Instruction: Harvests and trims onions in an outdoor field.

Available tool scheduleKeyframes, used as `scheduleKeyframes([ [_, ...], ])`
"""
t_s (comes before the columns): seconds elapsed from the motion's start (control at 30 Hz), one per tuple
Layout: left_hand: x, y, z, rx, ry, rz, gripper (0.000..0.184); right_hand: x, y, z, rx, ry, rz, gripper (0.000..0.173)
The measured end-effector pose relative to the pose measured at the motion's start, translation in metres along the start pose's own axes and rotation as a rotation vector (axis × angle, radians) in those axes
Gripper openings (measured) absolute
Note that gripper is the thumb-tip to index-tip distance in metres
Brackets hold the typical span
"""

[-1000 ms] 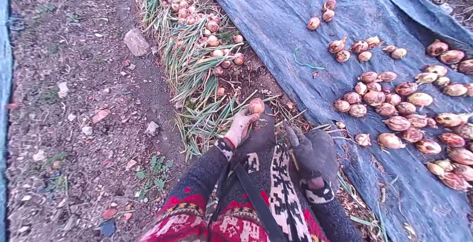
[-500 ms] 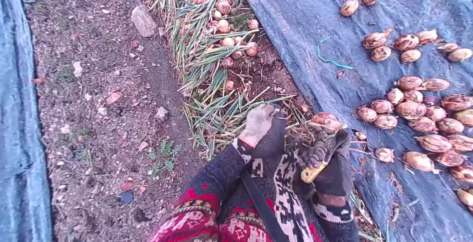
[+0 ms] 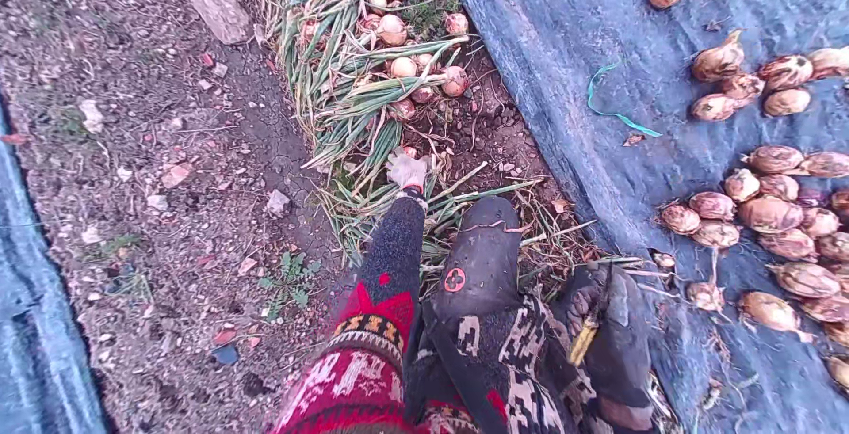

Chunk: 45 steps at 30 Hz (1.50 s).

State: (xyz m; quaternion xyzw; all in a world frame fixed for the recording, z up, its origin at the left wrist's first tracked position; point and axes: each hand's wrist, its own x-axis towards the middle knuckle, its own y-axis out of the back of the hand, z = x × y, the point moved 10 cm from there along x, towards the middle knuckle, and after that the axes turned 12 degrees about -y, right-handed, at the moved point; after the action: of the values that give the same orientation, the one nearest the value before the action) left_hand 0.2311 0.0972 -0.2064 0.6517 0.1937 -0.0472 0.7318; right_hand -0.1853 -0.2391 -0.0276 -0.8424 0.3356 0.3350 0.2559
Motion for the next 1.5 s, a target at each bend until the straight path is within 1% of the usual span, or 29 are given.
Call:
scheduleKeyframes([
  [0.07,0.002,0.008,0.001,0.016,-0.023,0.061,0.091,0.001,-0.008,-0.008,-0.229,-0.003,0.094,0.050],
  [0.17,-0.009,0.019,0.027,0.097,-0.283,0.061,0.075,0.004,-0.018,-0.011,-0.386,-0.047,0.156,0.047],
  [0.2,-0.015,0.020,0.035,0.095,-0.373,0.052,0.071,0.004,-0.019,-0.008,-0.413,-0.086,0.175,0.050],
  [0.23,-0.018,0.021,0.037,0.064,-0.416,0.034,0.075,0.004,-0.022,-0.004,-0.436,-0.125,0.184,0.053],
  [0.27,-0.018,0.021,0.029,0.006,-0.386,0.023,0.083,0.001,-0.026,-0.003,-0.468,-0.138,0.192,0.056],
  [0.33,-0.003,0.014,0.000,-0.093,-0.200,-0.009,0.097,-0.003,-0.030,-0.003,-0.493,-0.149,0.179,0.059],
  [0.4,0.005,0.007,-0.012,-0.076,-0.122,-0.082,0.095,-0.007,-0.030,-0.001,-0.468,-0.138,0.171,0.059],
  [0.47,0.001,0.012,-0.006,-0.110,-0.171,-0.141,0.086,-0.011,-0.031,0.001,-0.449,-0.123,0.153,0.060],
  [0.53,-0.016,0.015,0.000,-0.349,-0.225,-0.228,0.072,-0.011,-0.034,0.006,-0.433,-0.102,0.122,0.058],
  [0.6,-0.044,0.006,0.013,-0.769,-0.243,-0.352,0.058,-0.004,-0.035,0.018,-0.478,-0.088,0.080,0.063],
  [0.67,-0.088,0.009,0.029,-1.191,-0.218,-0.462,0.049,-0.001,-0.040,0.025,-0.539,-0.061,0.057,0.065],
  [0.73,-0.150,0.041,0.056,-1.440,-0.288,-0.601,0.049,-0.001,-0.045,0.028,-0.557,-0.020,0.045,0.069],
  [0.8,-0.215,0.076,0.077,-1.528,-0.432,-0.745,0.056,-0.002,-0.054,0.027,-0.498,0.035,-0.009,0.075],
  [0.83,-0.245,0.089,0.083,-1.528,-0.484,-0.822,0.058,-0.005,-0.059,0.027,-0.456,0.062,-0.056,0.076],
  [0.9,-0.301,0.101,0.089,-1.456,-0.536,-0.978,0.061,-0.017,-0.072,0.022,-0.356,0.115,-0.177,0.070],
  [0.97,-0.348,0.103,0.091,-1.325,-0.556,-1.112,0.049,-0.035,-0.081,0.016,-0.277,0.145,-0.241,0.056],
  [1.03,-0.376,0.103,0.090,-1.177,-0.607,-1.173,0.045,-0.048,-0.078,0.013,-0.173,0.167,-0.243,0.048],
  [1.07,-0.383,0.105,0.090,-1.094,-0.671,-1.177,0.048,-0.052,-0.077,0.014,-0.144,0.190,-0.256,0.045],
  [1.1,-0.388,0.109,0.091,-0.966,-0.771,-1.146,0.054,-0.053,-0.076,0.018,-0.122,0.201,-0.270,0.046],
  [1.17,-0.394,0.120,0.096,-0.619,-1.047,-0.972,0.060,-0.052,-0.070,0.030,-0.122,0.184,-0.279,0.045],
  [1.23,-0.400,0.133,0.098,-0.457,-1.219,-0.737,0.063,-0.055,-0.062,0.039,-0.128,0.176,-0.205,0.039],
  [1.27,-0.403,0.137,0.099,-0.411,-1.263,-0.643,0.065,-0.059,-0.058,0.038,-0.115,0.188,-0.161,0.037],
  [1.3,-0.403,0.140,0.099,-0.382,-1.262,-0.565,0.067,-0.065,-0.056,0.034,-0.072,0.198,-0.153,0.037],
  [1.33,-0.396,0.141,0.098,-0.344,-1.209,-0.492,0.068,-0.075,-0.056,0.027,-0.031,0.209,-0.182,0.038],
  [1.37,-0.377,0.135,0.093,-0.315,-1.102,-0.438,0.069,-0.089,-0.060,0.017,0.011,0.218,-0.243,0.040],
  [1.4,-0.349,0.123,0.082,-0.398,-0.940,-0.412,0.069,-0.105,-0.061,0.006,0.041,0.230,-0.290,0.040],
  [1.43,-0.320,0.105,0.065,-0.581,-0.740,-0.416,0.069,-0.118,-0.059,-0.006,0.042,0.257,-0.299,0.040],
  [1.47,-0.294,0.088,0.053,-0.856,-0.552,-0.460,0.067,-0.122,-0.057,-0.017,0.016,0.303,-0.255,0.040],
  [1.5,-0.280,0.078,0.050,-1.135,-0.411,-0.509,0.067,-0.117,-0.054,-0.024,-0.048,0.343,-0.168,0.039],
])
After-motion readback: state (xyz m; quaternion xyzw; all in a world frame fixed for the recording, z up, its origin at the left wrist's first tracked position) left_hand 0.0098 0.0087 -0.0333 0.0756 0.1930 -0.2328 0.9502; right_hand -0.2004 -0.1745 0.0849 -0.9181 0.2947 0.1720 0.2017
